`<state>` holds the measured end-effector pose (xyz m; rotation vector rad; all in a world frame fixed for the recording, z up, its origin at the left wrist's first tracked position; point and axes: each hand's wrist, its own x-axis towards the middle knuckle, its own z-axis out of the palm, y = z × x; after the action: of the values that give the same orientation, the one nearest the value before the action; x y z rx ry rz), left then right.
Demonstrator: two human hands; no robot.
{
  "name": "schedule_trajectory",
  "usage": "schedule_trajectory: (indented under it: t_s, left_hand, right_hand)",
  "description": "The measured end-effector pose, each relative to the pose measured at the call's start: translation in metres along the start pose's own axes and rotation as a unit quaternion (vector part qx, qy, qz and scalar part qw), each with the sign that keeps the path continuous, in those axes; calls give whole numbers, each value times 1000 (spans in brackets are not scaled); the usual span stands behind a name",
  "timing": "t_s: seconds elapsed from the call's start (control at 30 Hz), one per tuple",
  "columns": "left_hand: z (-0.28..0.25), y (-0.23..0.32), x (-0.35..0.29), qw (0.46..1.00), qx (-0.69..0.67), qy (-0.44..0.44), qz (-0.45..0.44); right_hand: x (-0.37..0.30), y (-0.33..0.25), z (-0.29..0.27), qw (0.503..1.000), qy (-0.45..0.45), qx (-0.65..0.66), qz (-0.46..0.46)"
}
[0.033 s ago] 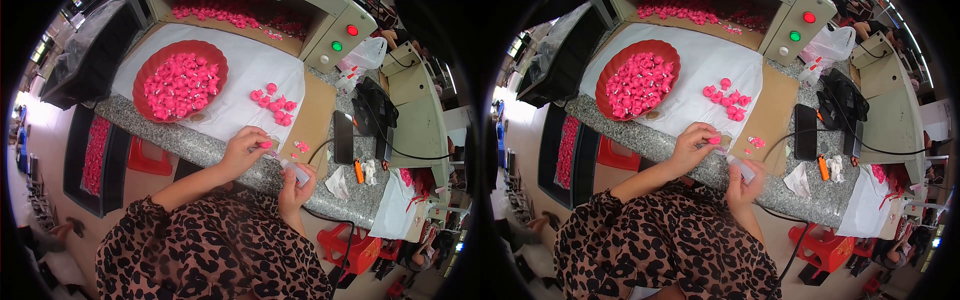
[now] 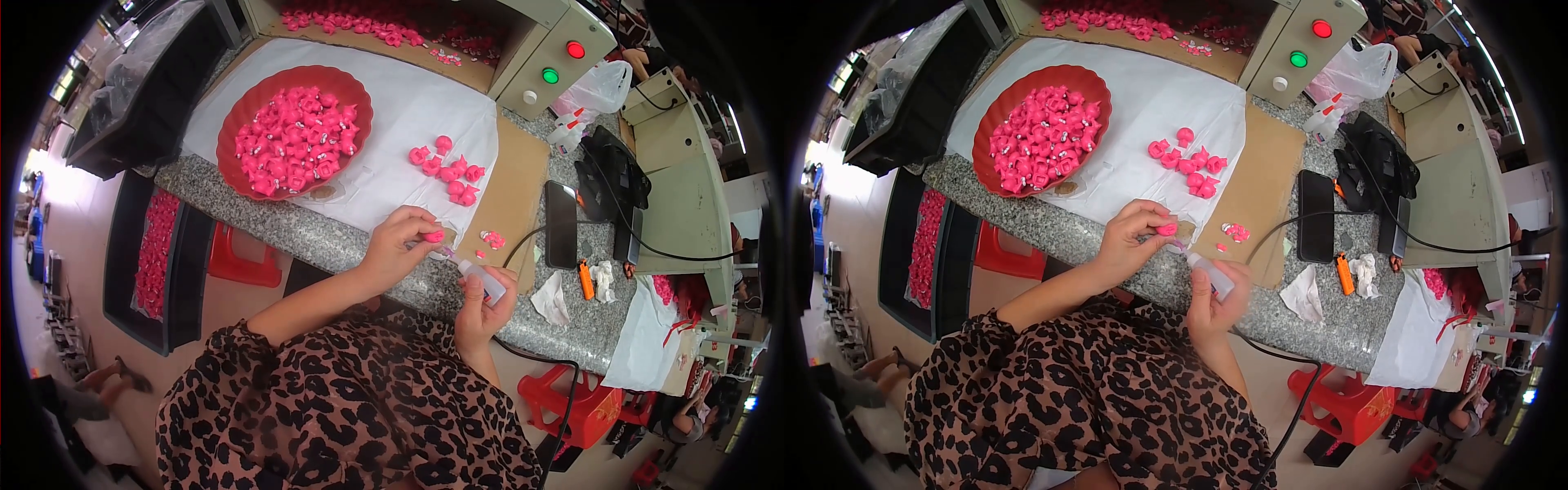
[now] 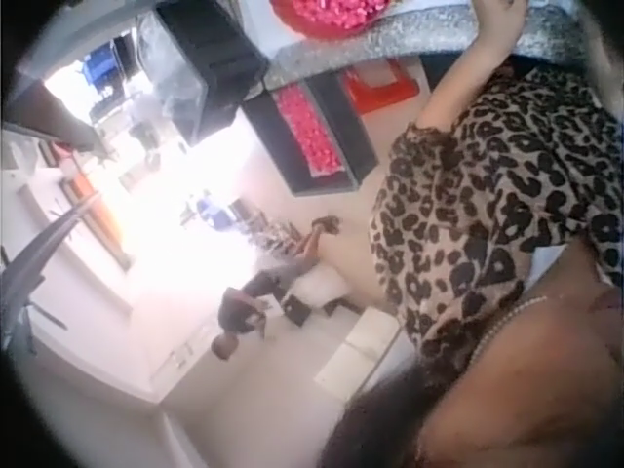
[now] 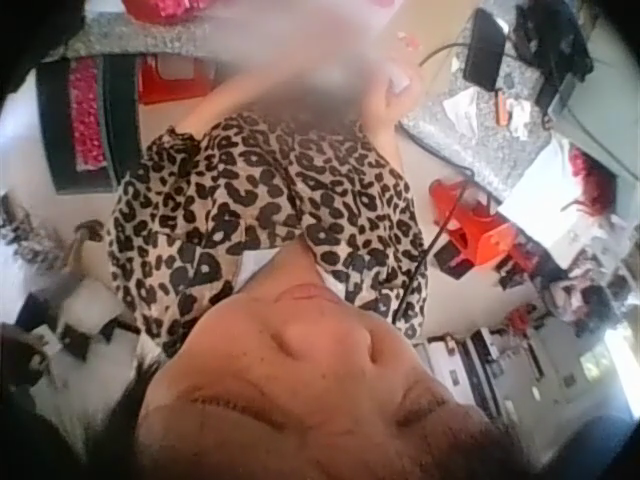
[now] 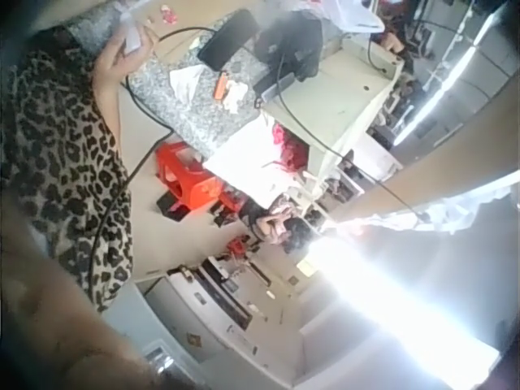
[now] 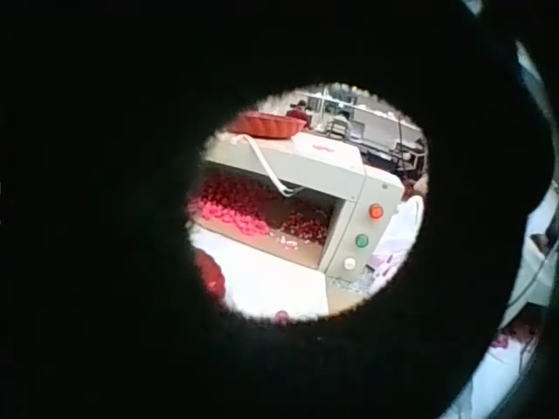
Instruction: The person applies glue to small pink plastic toy components with a glue bottle.
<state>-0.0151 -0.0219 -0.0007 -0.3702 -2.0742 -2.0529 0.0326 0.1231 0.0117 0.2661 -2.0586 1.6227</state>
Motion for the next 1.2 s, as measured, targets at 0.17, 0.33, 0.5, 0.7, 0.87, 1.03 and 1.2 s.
schedule_trajectory:
  t_s: [0.17,0.33,0.5,0.7,0.87,1.03,1.2]
  left_hand:
    - [1,0,0,1000,-12,-2,0]
    - [-1,0,0,1000,-13,-20,-7]
    - [0,-1,0,999,-36,-8,-12]
    - [0,-3,0,998,-51,-19,-21]
    - [-2,0,0,998,-50,-29,-31]
    - [-2,3,1,997,-53,-42,-47]
    - [-8,3,3,967,-175,-111,-148]
  right_hand:
    - [-2,4,-1,1000,0,4,1]
    - [1,-3,1,999,9,36,28]
    - [3,-8,0,997,11,59,55]
    - [3,-5,0,992,33,99,74]
    - [4,-5,0,994,31,87,64]
    - [6,-5,-1,994,39,79,60]
    - [10,-10,-2,982,69,138,108]
